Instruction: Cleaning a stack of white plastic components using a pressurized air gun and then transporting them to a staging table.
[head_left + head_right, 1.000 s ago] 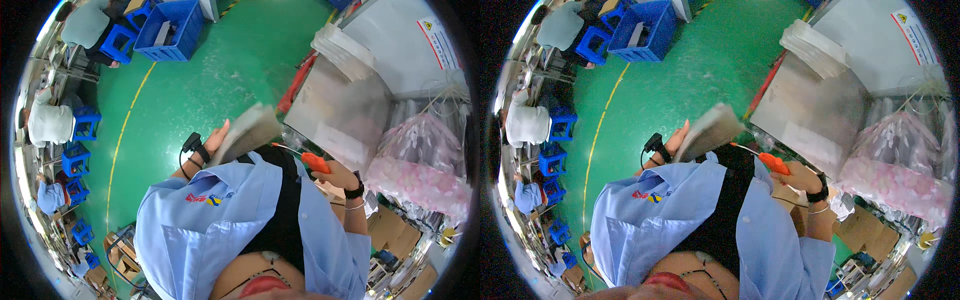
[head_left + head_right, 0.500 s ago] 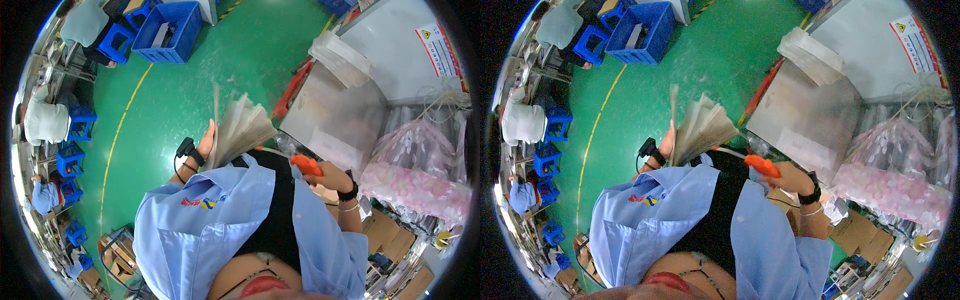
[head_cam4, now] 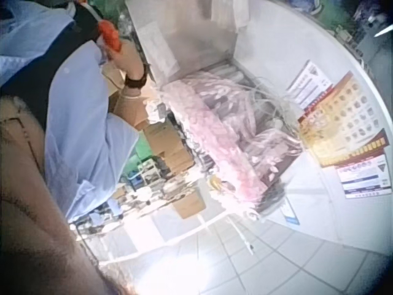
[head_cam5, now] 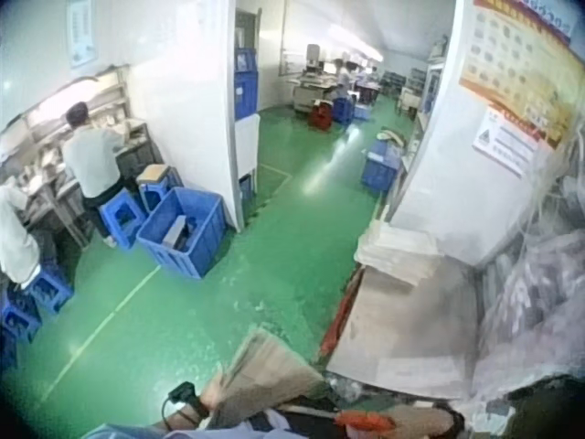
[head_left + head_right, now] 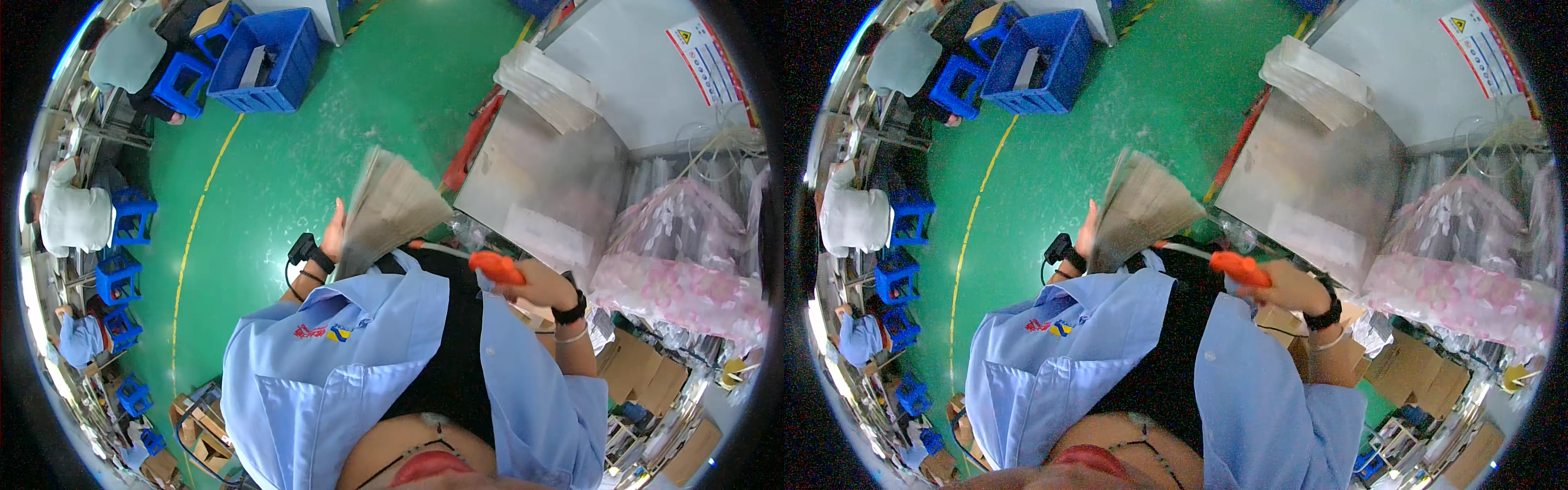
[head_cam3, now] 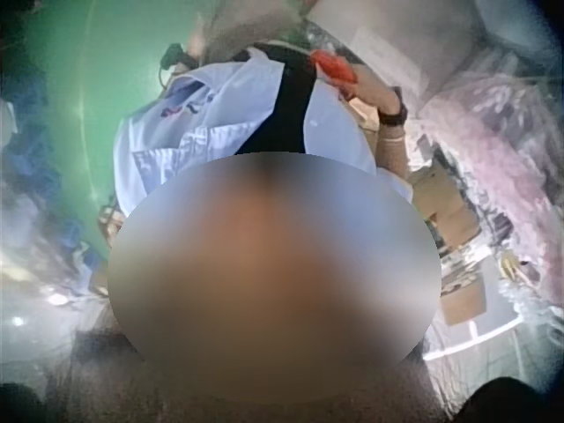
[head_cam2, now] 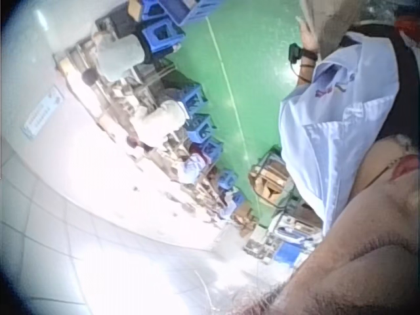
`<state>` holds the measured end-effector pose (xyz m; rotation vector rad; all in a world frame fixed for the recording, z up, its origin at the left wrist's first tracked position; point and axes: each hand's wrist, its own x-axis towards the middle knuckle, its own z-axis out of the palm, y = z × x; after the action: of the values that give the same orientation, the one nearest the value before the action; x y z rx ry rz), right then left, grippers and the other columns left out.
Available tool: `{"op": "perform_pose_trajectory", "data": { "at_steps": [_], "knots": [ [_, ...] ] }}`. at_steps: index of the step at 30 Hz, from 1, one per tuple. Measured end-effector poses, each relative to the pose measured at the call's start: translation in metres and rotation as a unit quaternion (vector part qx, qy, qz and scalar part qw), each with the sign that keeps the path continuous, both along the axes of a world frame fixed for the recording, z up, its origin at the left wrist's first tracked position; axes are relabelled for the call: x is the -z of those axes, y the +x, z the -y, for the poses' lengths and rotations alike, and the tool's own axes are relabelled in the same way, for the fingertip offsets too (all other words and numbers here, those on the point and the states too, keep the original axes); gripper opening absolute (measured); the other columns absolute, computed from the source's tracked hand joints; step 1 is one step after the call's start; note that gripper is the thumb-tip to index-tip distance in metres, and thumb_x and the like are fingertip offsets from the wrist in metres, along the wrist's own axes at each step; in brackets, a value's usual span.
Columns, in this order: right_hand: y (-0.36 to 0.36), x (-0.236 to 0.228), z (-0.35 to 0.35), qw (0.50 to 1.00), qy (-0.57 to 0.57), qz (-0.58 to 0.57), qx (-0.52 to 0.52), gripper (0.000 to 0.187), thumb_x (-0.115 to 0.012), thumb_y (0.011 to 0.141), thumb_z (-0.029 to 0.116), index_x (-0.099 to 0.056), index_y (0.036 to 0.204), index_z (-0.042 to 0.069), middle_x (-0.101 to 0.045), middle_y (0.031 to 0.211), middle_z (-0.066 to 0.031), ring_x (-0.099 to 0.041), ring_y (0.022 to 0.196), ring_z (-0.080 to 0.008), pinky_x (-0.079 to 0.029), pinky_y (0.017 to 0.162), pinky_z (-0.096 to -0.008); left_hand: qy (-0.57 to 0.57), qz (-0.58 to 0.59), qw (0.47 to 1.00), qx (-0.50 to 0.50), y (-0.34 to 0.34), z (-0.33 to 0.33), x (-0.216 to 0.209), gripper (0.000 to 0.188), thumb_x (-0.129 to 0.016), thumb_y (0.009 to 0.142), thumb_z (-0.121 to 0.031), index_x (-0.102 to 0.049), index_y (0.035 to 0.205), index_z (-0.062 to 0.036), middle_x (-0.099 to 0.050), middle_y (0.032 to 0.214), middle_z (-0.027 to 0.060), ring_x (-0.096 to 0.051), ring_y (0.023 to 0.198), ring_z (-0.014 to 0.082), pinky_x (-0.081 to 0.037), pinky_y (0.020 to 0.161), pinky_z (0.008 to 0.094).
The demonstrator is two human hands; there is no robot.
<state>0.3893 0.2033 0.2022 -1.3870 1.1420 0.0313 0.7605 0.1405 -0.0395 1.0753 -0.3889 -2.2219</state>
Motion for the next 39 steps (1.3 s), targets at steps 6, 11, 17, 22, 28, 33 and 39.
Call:
{"op": "perform_pose_trajectory", "data": {
  "at_steps": [6, 11, 17, 22, 28, 33, 39],
  "knots": [
    [0.009, -0.006, 0.010, 0.998, -0.006, -0.066, 0.009, 0.039, -0.064, 0.085, 0.040, -0.062, 0.089, 0.001, -0.062, 0.066, -0.0077, -0.059, 0.060, -0.0179, -0.047, 0.060, -0.0322, 0.052, -0.106, 0.992, -0.041, 0.007, -0.005, 0.019, 0.085, -0.025, 0.091, -0.069, -0.049, 0.129, 0.0031, -0.057, 0.124, 0.0163, -0.058, 0.110, 0.0257, -0.045, 0.096, 0.0366],
    [0.006, -0.002, 0.005, 1.000, -0.023, -0.014, -0.012, 0.036, -0.062, 0.087, 0.038, -0.062, 0.093, 0.002, -0.061, 0.066, -0.0076, -0.058, 0.061, -0.0174, -0.046, 0.060, -0.0328, 0.023, -0.078, 0.995, -0.053, 0.002, -0.002, -0.007, 0.084, -0.025, 0.091, -0.068, -0.045, 0.133, 0.0021, -0.056, 0.126, 0.0161, -0.056, 0.113, 0.0268, -0.045, 0.098, 0.0373],
    [0.014, 0.014, 0.011, 0.990, -0.066, -0.033, 0.120, 0.030, -0.066, 0.086, 0.032, -0.061, 0.089, 0.002, -0.060, 0.067, -0.0057, -0.056, 0.060, -0.0143, -0.045, 0.060, -0.0305, -0.032, -0.089, 0.990, -0.102, 0.010, 0.022, -0.005, 0.070, -0.034, 0.094, -0.060, -0.047, 0.132, -0.0022, -0.058, 0.124, 0.0126, -0.059, 0.108, 0.0248, -0.049, 0.092, 0.0401],
    [0.024, 0.011, 0.013, 0.990, -0.103, -0.016, -0.098, 0.028, -0.064, 0.087, 0.029, -0.060, 0.092, 0.002, -0.058, 0.067, -0.0037, -0.054, 0.062, -0.0112, -0.045, 0.060, -0.0293, -0.074, -0.232, 0.956, -0.160, 0.005, 0.072, -0.012, 0.063, -0.040, 0.090, -0.062, -0.055, 0.118, -0.0081, -0.064, 0.104, 0.0075, -0.062, 0.092, 0.0231, -0.052, 0.082, 0.0379],
    [0.019, 0.013, 0.006, 0.995, -0.039, 0.007, 0.094, 0.029, -0.064, 0.087, 0.029, -0.059, 0.093, 0.001, -0.059, 0.069, -0.0055, -0.056, 0.063, -0.0121, -0.046, 0.060, -0.0277, -0.132, -0.151, 0.950, -0.240, -0.012, 0.085, -0.044, 0.038, -0.053, 0.090, -0.050, -0.055, 0.095, -0.0123, -0.059, 0.078, 0.0008, -0.058, 0.071, 0.0192, -0.048, 0.070, 0.0304],
    [0.023, 0.012, 0.002, 0.990, -0.137, -0.013, 0.005, 0.034, -0.068, 0.084, 0.031, -0.059, 0.093, -0.001, -0.060, 0.068, -0.0071, -0.056, 0.061, -0.0150, -0.046, 0.060, -0.0313, -0.077, -0.259, 0.920, -0.283, -0.012, 0.087, -0.032, 0.043, -0.052, 0.088, -0.056, -0.055, 0.095, -0.0131, -0.057, 0.077, -0.0003, -0.056, 0.070, 0.0199, -0.048, 0.073, 0.0369],
    [0.008, 0.008, 0.003, 0.993, -0.070, -0.021, 0.097, 0.036, -0.064, 0.087, 0.037, -0.059, 0.090, 0.002, -0.060, 0.066, -0.0094, -0.057, 0.060, -0.0200, -0.046, 0.059, -0.0340, -0.089, -0.223, 0.965, -0.106, 0.027, 0.081, -0.008, 0.032, -0.054, 0.094, -0.040, -0.056, 0.101, -0.0093, -0.058, 0.080, -0.0014, -0.055, 0.062, 0.0147, -0.049, 0.059, 0.0292]
  ]
}}
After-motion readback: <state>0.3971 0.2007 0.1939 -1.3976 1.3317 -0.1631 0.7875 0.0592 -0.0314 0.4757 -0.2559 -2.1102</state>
